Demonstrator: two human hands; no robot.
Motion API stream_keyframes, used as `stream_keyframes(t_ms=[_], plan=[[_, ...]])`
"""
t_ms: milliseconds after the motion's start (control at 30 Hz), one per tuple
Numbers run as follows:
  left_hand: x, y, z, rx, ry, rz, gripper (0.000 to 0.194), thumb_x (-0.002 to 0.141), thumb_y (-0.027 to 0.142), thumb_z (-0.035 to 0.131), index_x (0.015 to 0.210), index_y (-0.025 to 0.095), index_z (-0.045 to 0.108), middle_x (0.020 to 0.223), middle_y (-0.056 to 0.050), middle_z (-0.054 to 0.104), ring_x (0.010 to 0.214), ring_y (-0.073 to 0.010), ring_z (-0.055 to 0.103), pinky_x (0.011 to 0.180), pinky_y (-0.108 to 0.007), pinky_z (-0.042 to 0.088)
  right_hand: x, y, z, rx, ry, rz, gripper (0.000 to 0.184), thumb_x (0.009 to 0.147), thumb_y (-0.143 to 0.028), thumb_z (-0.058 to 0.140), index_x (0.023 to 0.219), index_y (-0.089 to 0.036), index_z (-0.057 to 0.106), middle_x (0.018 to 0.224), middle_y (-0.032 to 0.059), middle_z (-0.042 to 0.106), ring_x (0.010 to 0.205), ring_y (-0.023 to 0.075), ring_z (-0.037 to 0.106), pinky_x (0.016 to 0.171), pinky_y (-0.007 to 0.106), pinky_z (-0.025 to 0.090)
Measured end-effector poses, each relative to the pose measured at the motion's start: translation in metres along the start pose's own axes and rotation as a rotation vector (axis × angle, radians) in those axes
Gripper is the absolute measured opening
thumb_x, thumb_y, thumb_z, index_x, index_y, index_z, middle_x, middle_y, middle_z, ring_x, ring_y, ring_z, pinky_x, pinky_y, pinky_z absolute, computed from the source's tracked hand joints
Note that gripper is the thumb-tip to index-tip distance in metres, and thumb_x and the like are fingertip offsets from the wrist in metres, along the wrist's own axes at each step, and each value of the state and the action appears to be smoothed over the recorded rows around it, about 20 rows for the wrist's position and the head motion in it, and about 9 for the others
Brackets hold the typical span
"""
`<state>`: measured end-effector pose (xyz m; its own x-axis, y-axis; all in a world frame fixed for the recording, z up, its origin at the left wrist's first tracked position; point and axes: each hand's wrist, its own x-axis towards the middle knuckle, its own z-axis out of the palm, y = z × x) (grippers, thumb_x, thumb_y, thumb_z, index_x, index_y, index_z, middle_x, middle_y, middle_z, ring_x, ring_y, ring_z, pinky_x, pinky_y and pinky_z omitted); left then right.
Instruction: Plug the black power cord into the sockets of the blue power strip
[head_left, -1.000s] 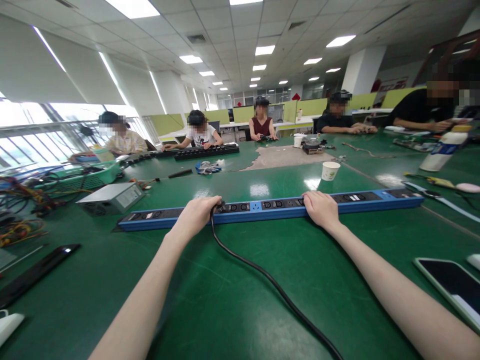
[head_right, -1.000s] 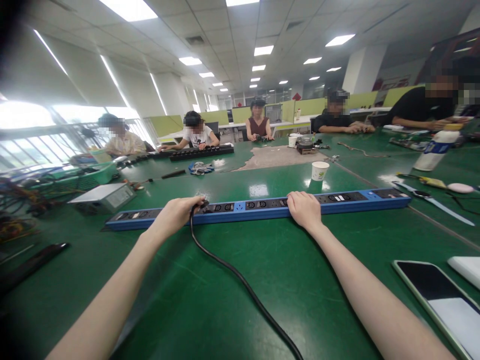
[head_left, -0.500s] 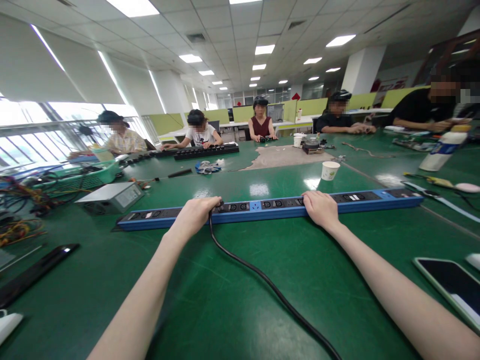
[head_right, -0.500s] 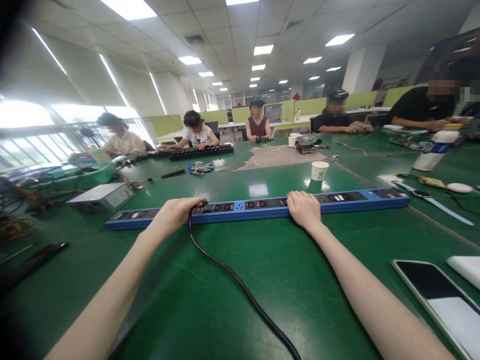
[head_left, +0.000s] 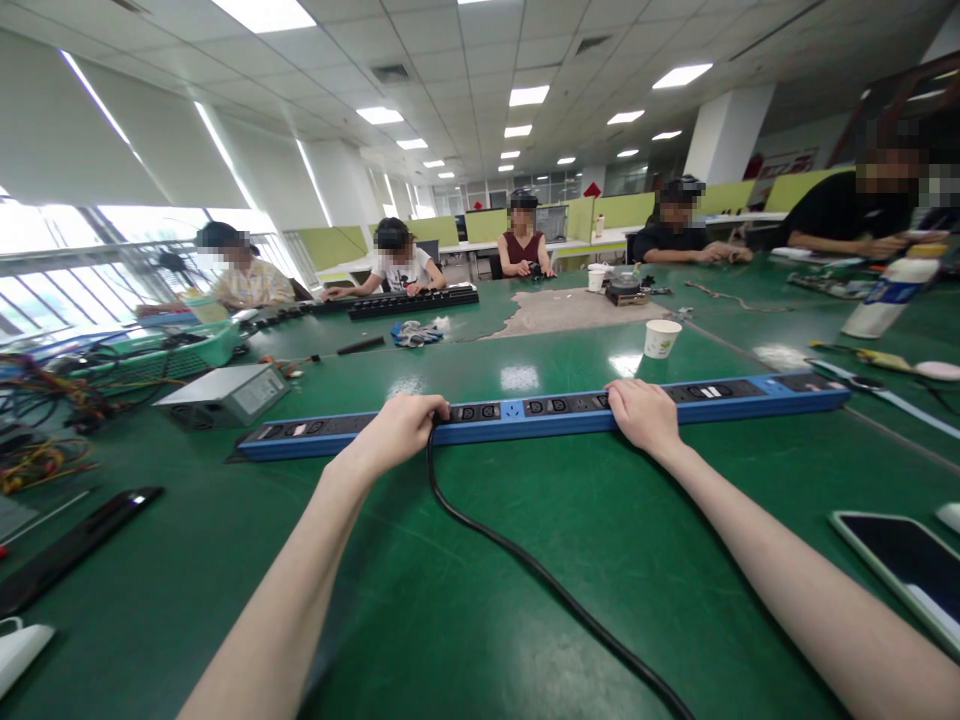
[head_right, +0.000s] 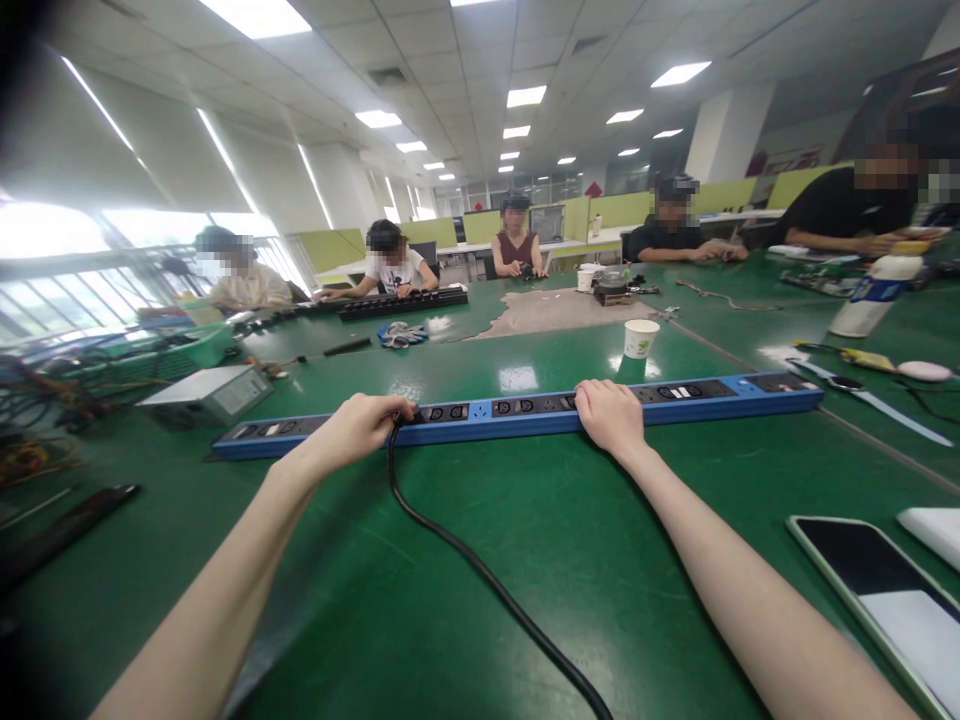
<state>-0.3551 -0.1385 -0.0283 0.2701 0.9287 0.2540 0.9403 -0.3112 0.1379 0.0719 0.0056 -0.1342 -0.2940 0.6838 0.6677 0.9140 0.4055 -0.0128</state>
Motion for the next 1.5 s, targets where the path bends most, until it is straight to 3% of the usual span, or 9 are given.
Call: stream_keyframes(t_ms=[233, 400, 667, 867, 967, 1067, 1233, 1367, 1500], plan=[[0.000, 0.007, 0.003, -0.058, 0.108, -0.127, 0.024, 0.102, 0.032, 0.054, 0.112, 0.027, 0.075, 0.112, -0.003, 0.083, 0.108, -0.0239, 0.077, 0.092, -0.034, 0.057, 0.000, 0.000, 0.000, -0.003, -0.006, -0.007, 0.043, 0.108, -0.031, 0.035, 0.110, -0.022, 0.077, 0.108, 0.0076, 0.079, 0.103, 0.0225, 0.067, 0.093, 0.035, 0.038], [0.002, 0.015, 0.019, 0.056, 0.268, -0.388, 0.024, 0.098, 0.047, 0.066, 0.111, 0.028, 0.073, 0.110, -0.005, 0.083, 0.103, -0.0270, 0.077, 0.084, -0.035, 0.056, 0.000, 0.000, 0.001, 0.003, -0.006, 0.003, 0.043, 0.109, -0.031, 0.035, 0.109, -0.022, 0.076, 0.107, 0.0069, 0.079, 0.104, 0.0224, 0.068, 0.092, 0.036, 0.038], [0.006, 0.025, 0.038, 0.285, 0.171, -0.525, 0.045, 0.103, 0.060, 0.049, 0.104, 0.022, 0.071, 0.095, -0.016, 0.080, 0.091, -0.0345, 0.077, 0.077, -0.040, 0.054, -0.001, -0.001, 0.000, 0.004, 0.008, 0.001, 0.042, 0.109, -0.031, 0.035, 0.106, -0.022, 0.076, 0.105, 0.0076, 0.080, 0.103, 0.0231, 0.067, 0.091, 0.036, 0.038], [0.008, 0.052, 0.012, 0.221, 0.416, -0.555, 0.048, 0.109, 0.058, 0.036, 0.125, 0.020, 0.062, 0.095, -0.015, 0.079, 0.091, -0.0344, 0.077, 0.079, -0.039, 0.051, 0.000, 0.000, 0.001, 0.003, 0.009, -0.001, 0.044, 0.109, -0.031, 0.034, 0.107, -0.022, 0.076, 0.105, 0.0077, 0.080, 0.102, 0.0226, 0.067, 0.093, 0.036, 0.039], [0.014, 0.070, -0.003, 0.057, 0.493, -0.454, 0.046, 0.111, 0.056, 0.037, 0.135, 0.022, 0.056, 0.093, -0.009, 0.080, 0.090, -0.0302, 0.077, 0.077, -0.035, 0.049, 0.000, 0.001, 0.001, 0.001, 0.017, 0.006, 0.043, 0.109, -0.031, 0.035, 0.106, -0.022, 0.077, 0.105, 0.0083, 0.080, 0.102, 0.0227, 0.067, 0.093, 0.036, 0.040], [0.026, 0.088, 0.003, -0.043, 0.395, -0.341, 0.042, 0.112, 0.051, 0.040, 0.142, 0.026, 0.054, 0.090, -0.005, 0.080, 0.089, -0.0282, 0.078, 0.078, -0.034, 0.050, -0.001, 0.001, 0.000, -0.001, 0.018, 0.005, 0.042, 0.109, -0.030, 0.035, 0.107, -0.022, 0.077, 0.105, 0.0081, 0.080, 0.102, 0.0227, 0.067, 0.093, 0.036, 0.039], [0.052, 0.104, 0.045, -0.001, 0.169, -0.309, 0.031, 0.110, 0.047, 0.045, 0.123, 0.026, 0.065, 0.099, -0.012, 0.081, 0.094, -0.0304, 0.078, 0.083, -0.037, 0.052, -0.001, 0.001, -0.002, -0.003, 0.015, 0.003, 0.043, 0.110, -0.030, 0.034, 0.109, -0.022, 0.076, 0.106, 0.0072, 0.080, 0.104, 0.0224, 0.067, 0.095, 0.035, 0.039], [0.062, 0.108, 0.063, 0.076, 0.136, -0.344, 0.034, 0.112, 0.046, 0.040, 0.123, 0.023, 0.062, 0.100, -0.015, 0.079, 0.096, -0.0326, 0.077, 0.085, -0.039, 0.053, -0.002, 0.001, -0.003, 0.000, 0.006, 0.016, 0.042, 0.110, -0.030, 0.035, 0.108, -0.022, 0.076, 0.106, 0.0064, 0.080, 0.104, 0.0217, 0.067, 0.095, 0.035, 0.037], [0.066, 0.112, 0.060, 0.152, 0.111, -0.357, 0.034, 0.112, 0.047, 0.038, 0.125, 0.024, 0.061, 0.101, -0.013, 0.078, 0.098, -0.0317, 0.077, 0.087, -0.038, 0.054, -0.002, 0.001, -0.004, 0.004, -0.005, 0.023, 0.042, 0.110, -0.029, 0.036, 0.105, -0.021, 0.076, 0.105, 0.0068, 0.080, 0.105, 0.0218, 0.067, 0.095, 0.034, 0.036]])
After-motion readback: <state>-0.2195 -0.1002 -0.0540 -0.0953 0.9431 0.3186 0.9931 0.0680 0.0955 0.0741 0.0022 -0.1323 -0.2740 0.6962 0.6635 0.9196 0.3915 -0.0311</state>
